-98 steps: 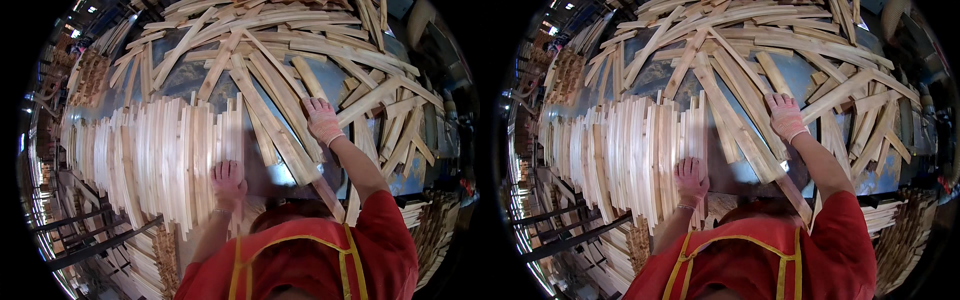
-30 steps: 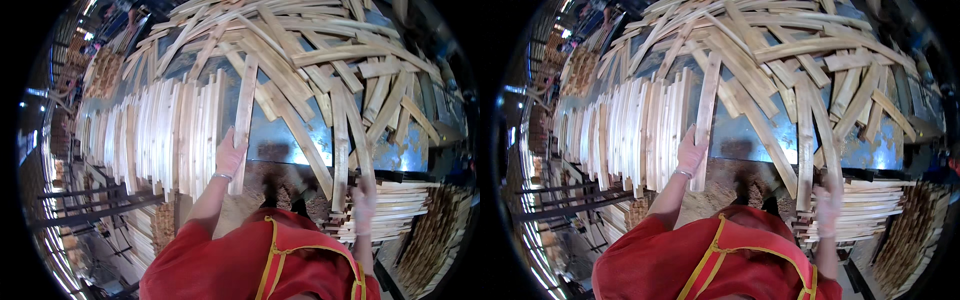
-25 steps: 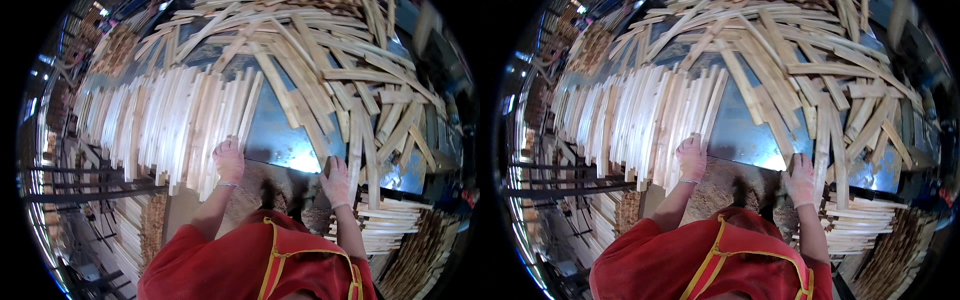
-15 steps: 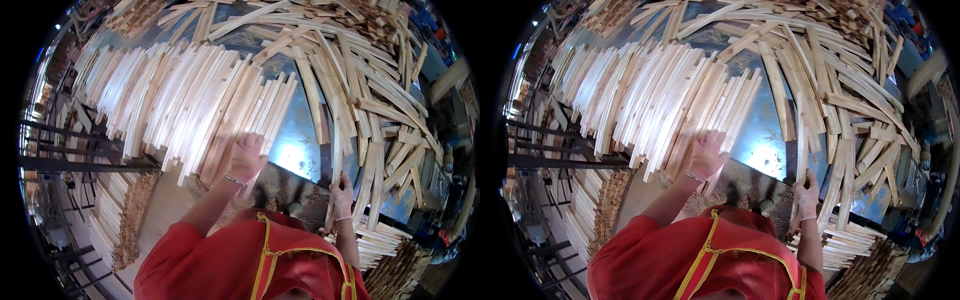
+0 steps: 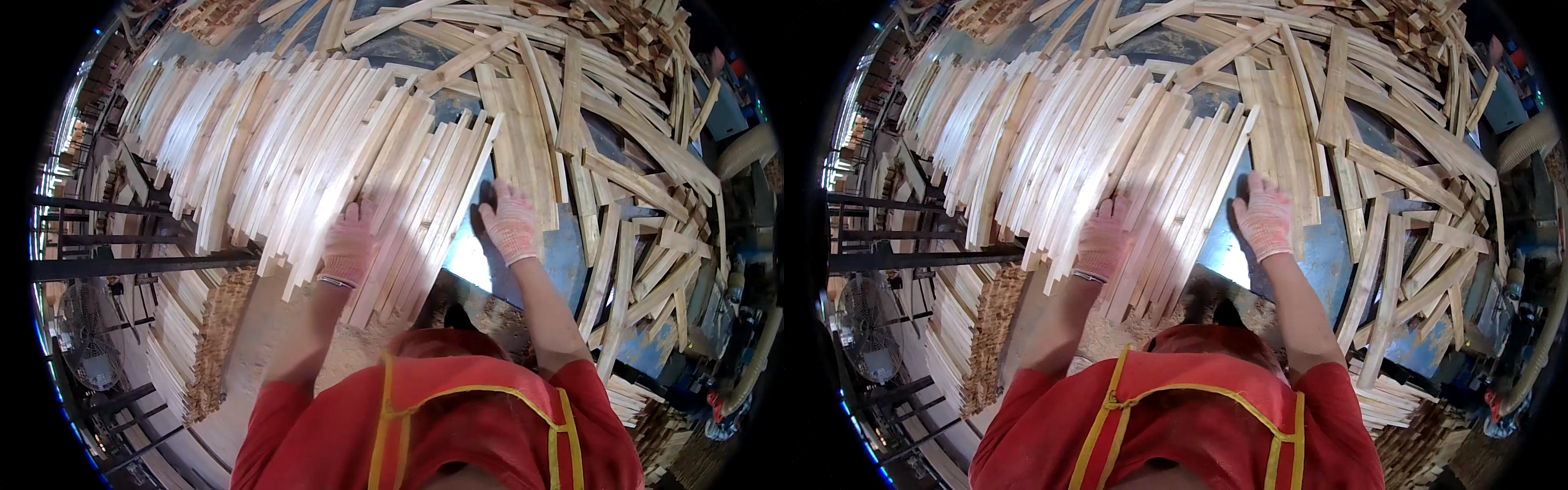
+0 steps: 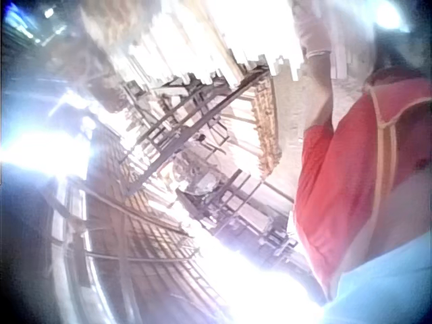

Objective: The person picks up thin wooden planks from a large pile on a metal table and arranges them into a neat stack. They repeatedly gather handfuls of planks, align them, and place them onto a growing stack on a nearby rack. The process involves sorting and organizing the wood pieces by hand.

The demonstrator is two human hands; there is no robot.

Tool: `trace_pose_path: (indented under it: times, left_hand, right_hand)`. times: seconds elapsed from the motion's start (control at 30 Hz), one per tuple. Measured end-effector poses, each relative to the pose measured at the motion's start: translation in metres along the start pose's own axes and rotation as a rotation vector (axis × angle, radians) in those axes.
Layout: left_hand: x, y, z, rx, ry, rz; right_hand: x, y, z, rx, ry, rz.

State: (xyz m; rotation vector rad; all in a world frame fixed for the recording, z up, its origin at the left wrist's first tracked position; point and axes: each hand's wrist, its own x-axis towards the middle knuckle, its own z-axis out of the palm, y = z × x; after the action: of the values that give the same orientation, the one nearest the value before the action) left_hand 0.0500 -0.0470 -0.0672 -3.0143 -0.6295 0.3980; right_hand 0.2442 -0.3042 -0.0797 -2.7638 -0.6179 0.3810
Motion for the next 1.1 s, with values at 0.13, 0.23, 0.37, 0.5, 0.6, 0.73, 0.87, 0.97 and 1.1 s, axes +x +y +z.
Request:
trace_pose_path:
  times: [0.13, 0.23, 0.37, 0.5, 0.6, 0.73, 0.87, 0.97, 1.1]
  left_hand:
    - [0.009, 0.009, -0.026, 0.052, -0.057, 0.042]
    - [0.008, 0.003, -0.007, 0.026, 0.038, 0.015]
    - [0.019, 0.016, -0.022, -0.069, -0.018, -0.114]
    - [0.01, 0.025, -0.023, -0.367, 0.126, -0.101]
    - [-0.011, 0.059, -0.017, -0.56, 0.269, -0.017]
    - [-0.024, 0.105, -0.013, -0.698, 0.201, -0.006]
    - [-0.038, 0.106, -0.017, -0.705, 0.195, -0.02]
    - [-0.053, 0.099, 0.002, -0.717, 0.229, 0.037]
    - [-0.063, 0.094, 0.007, -0.686, 0.225, 0.073]
  right_hand:
    - [0.015, 0.057, 0.01, -0.255, 0.167, -0.092]
    - [0.025, 0.114, -0.006, -0.245, 0.111, -0.077]
    - [0.028, 0.165, -0.024, -0.199, 0.102, -0.079]
    - [0.023, 0.156, -0.047, 0.068, 0.056, 0.086]
    - [0.012, 0.11, -0.047, 0.691, -0.088, 0.236]
    - [0.014, 0.034, 0.017, 0.696, 0.056, 0.188]
    - [0.005, 0.014, 0.041, 0.504, 0.227, 0.304]
    - [-0.05, 0.0, 0.055, 0.614, 0.137, 0.327]
    - [-0.127, -0.006, 0.079, 0.59, -0.011, 0.3]
